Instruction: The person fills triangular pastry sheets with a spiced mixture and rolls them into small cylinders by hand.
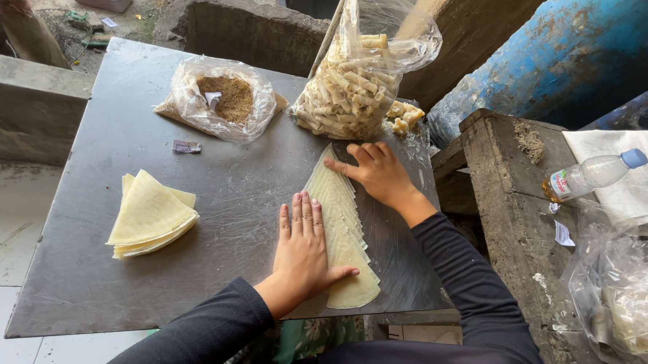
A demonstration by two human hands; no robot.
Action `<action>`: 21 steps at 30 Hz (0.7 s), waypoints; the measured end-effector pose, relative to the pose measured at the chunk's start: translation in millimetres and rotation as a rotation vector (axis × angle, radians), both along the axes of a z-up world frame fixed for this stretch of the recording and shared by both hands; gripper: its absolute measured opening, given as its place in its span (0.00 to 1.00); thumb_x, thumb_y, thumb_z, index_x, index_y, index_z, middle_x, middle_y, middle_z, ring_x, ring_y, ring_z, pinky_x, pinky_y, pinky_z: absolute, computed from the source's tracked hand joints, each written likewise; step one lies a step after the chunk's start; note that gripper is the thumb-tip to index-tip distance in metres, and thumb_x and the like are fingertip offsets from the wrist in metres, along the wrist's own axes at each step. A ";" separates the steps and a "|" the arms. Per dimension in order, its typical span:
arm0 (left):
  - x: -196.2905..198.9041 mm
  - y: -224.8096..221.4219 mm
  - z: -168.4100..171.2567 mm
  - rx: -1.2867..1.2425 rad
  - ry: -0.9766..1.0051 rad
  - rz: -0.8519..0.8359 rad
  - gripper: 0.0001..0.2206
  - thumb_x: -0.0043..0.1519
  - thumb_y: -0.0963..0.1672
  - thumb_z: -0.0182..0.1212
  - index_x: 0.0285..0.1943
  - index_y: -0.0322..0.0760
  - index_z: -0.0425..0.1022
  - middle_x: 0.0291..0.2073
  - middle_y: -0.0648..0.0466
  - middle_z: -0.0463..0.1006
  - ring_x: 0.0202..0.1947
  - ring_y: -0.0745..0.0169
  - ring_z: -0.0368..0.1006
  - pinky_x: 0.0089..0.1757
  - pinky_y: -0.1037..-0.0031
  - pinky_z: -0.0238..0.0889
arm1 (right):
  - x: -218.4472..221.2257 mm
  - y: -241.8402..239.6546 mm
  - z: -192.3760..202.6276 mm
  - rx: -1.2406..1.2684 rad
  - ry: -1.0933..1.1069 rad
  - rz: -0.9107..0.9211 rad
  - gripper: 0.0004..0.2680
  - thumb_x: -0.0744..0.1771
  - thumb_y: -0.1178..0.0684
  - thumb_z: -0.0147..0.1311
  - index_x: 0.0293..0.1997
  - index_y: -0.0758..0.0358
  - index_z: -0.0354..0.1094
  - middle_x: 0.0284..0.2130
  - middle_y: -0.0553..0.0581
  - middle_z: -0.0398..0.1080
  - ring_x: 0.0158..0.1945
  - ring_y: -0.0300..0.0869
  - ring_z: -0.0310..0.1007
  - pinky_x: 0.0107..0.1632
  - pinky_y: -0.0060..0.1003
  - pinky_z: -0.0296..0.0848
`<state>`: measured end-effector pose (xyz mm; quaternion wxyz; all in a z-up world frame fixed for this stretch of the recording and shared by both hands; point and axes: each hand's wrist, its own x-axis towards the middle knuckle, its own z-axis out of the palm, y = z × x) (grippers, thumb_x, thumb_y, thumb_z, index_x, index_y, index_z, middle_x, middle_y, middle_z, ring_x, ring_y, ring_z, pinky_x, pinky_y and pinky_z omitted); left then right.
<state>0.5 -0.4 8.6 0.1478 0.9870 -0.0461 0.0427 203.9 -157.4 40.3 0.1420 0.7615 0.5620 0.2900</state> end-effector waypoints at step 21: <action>1.0 1.6 7.0 0.064 0.061 -0.018 0.63 0.50 0.73 0.39 0.73 0.13 0.38 0.75 0.22 0.37 0.74 0.25 0.25 0.64 0.42 0.18 | 59.7 -89.1 -4.1 0.598 0.255 -0.601 0.20 0.62 0.68 0.51 0.57 0.51 0.78 0.42 0.57 0.60 0.49 0.52 0.60 0.54 0.47 0.61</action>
